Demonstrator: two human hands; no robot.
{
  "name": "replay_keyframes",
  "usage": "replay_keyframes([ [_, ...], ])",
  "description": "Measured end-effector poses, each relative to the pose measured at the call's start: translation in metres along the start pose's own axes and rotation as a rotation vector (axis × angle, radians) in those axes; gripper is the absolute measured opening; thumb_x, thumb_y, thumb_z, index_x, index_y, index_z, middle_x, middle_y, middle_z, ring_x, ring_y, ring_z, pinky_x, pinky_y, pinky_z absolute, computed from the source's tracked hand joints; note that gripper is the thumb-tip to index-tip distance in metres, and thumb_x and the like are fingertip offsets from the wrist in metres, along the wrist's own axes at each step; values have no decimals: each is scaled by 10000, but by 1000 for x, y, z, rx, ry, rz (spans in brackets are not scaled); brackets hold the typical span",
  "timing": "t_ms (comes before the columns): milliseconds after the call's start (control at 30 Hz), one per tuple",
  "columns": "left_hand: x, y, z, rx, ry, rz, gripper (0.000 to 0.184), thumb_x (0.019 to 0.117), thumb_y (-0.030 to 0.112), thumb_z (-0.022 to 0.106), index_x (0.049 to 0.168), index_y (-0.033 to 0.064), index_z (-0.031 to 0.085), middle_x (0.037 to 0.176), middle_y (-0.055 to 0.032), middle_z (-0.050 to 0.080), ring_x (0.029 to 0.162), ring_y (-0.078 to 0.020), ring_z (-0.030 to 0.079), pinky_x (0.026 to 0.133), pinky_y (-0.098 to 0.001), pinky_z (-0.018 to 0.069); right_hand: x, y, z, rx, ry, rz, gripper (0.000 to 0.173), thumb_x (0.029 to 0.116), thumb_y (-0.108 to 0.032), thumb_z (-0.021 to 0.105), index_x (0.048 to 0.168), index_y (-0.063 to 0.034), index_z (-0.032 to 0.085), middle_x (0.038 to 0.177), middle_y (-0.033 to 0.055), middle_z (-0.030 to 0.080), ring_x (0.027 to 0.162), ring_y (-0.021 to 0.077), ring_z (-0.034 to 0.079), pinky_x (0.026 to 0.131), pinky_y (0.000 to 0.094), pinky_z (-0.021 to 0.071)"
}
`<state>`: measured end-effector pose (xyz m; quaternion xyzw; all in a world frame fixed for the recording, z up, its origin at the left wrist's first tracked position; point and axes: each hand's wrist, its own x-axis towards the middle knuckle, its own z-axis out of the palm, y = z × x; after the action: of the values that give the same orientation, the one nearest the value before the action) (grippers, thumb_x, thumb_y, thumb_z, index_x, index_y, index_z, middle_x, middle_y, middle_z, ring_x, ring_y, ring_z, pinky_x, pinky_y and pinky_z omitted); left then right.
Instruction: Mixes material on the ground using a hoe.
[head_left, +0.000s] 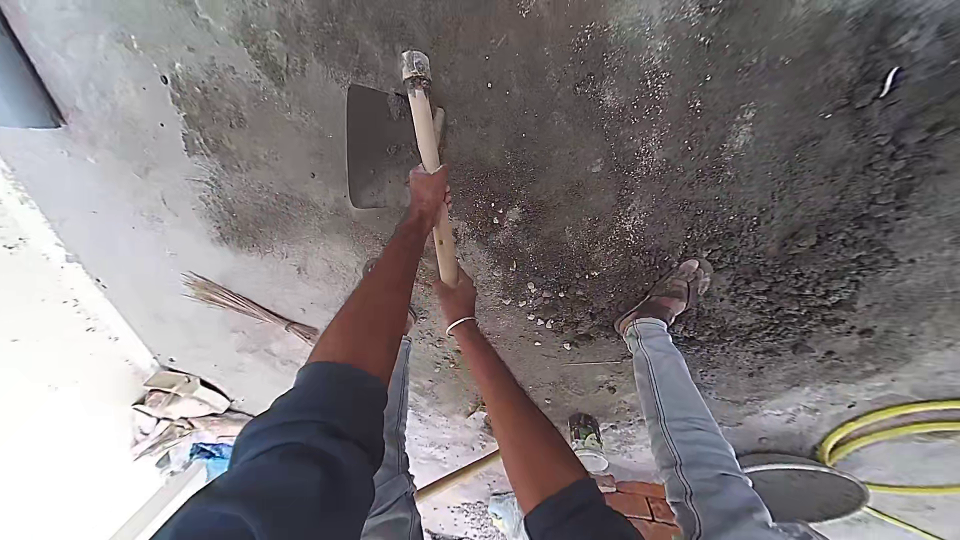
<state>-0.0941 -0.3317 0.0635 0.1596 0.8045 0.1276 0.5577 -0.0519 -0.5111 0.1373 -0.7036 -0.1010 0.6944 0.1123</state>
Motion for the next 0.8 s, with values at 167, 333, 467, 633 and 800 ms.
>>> replay_keyframes([
  [167,-51,-67,50,89,-49,-34,223,1013,181,612,1133,37,491,633,-8,451,426,-107,448,414,-266,456,-37,60,-43,20,79,66,374,933,-94,733,1261,53,627,970,208,682,845,275,653,803,462,540],
  [333,-103,-135,113,168,-79,-64,284,1005,220,646,1133,-10,539,716,-78,530,506,-165,515,496,-335,500,-67,132,-110,-15,161,95,396,924,-91,718,1277,55,613,885,159,647,679,197,585,646,395,519],
  [467,-174,-160,158,420,-239,-166,386,1020,301,633,1214,-30,590,1016,-252,652,883,-371,662,800,-536,542,-104,188,-150,64,287,212,325,959,-42,681,1246,84,596,759,123,567,550,153,487,512,343,454],
  [633,-251,-165,192,483,-481,-102,441,1007,289,620,1310,-33,609,1185,-252,680,1128,-371,667,977,-534,526,-142,225,-174,77,531,133,183,883,1,681,1030,101,641,764,118,646,650,133,617,637,332,550],
  [800,-171,-107,119,366,-232,130,352,1000,263,644,1210,-18,619,1016,-252,684,956,-403,687,813,-584,558,-84,148,-95,222,391,-77,128,842,-30,659,949,30,623,681,-5,593,567,22,560,546,222,509],
])
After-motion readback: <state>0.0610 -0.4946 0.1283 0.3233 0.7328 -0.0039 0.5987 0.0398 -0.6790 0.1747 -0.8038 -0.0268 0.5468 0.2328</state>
